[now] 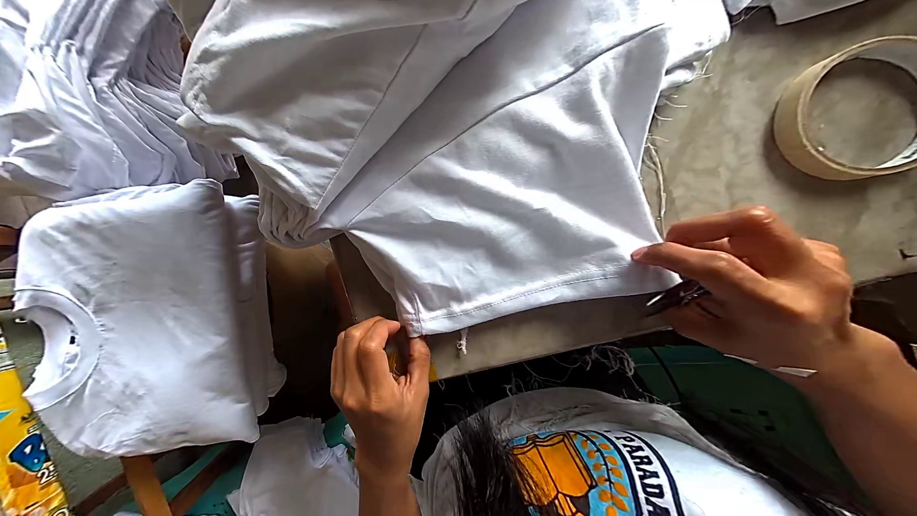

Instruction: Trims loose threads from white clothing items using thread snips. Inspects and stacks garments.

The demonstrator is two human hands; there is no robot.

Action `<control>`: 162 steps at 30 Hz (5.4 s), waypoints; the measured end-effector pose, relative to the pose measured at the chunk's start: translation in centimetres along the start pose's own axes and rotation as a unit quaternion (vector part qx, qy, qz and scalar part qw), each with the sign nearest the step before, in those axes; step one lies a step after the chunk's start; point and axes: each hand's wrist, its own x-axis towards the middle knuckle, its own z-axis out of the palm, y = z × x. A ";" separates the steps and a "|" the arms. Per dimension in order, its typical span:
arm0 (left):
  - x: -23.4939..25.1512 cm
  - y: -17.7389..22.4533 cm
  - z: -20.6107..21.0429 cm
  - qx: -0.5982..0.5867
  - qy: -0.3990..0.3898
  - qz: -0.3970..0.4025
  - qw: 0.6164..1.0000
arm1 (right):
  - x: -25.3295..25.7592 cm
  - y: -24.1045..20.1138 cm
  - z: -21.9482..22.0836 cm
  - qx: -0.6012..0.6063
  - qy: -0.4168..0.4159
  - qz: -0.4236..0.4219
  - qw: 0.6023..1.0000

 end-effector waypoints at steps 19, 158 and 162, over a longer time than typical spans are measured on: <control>0.8 2.2 1.3 -0.101 -0.027 -0.149 0.983 | 0.8 2.1 -3.8 0.079 -0.087 0.201 0.973; -0.3 0.5 1.2 -0.361 -0.007 -0.078 0.929 | 5.3 -12.2 4.1 0.155 -0.087 0.072 0.981; -0.3 0.5 1.2 -0.361 -0.007 -0.077 0.929 | 5.4 -12.1 4.2 0.159 -0.084 0.074 0.981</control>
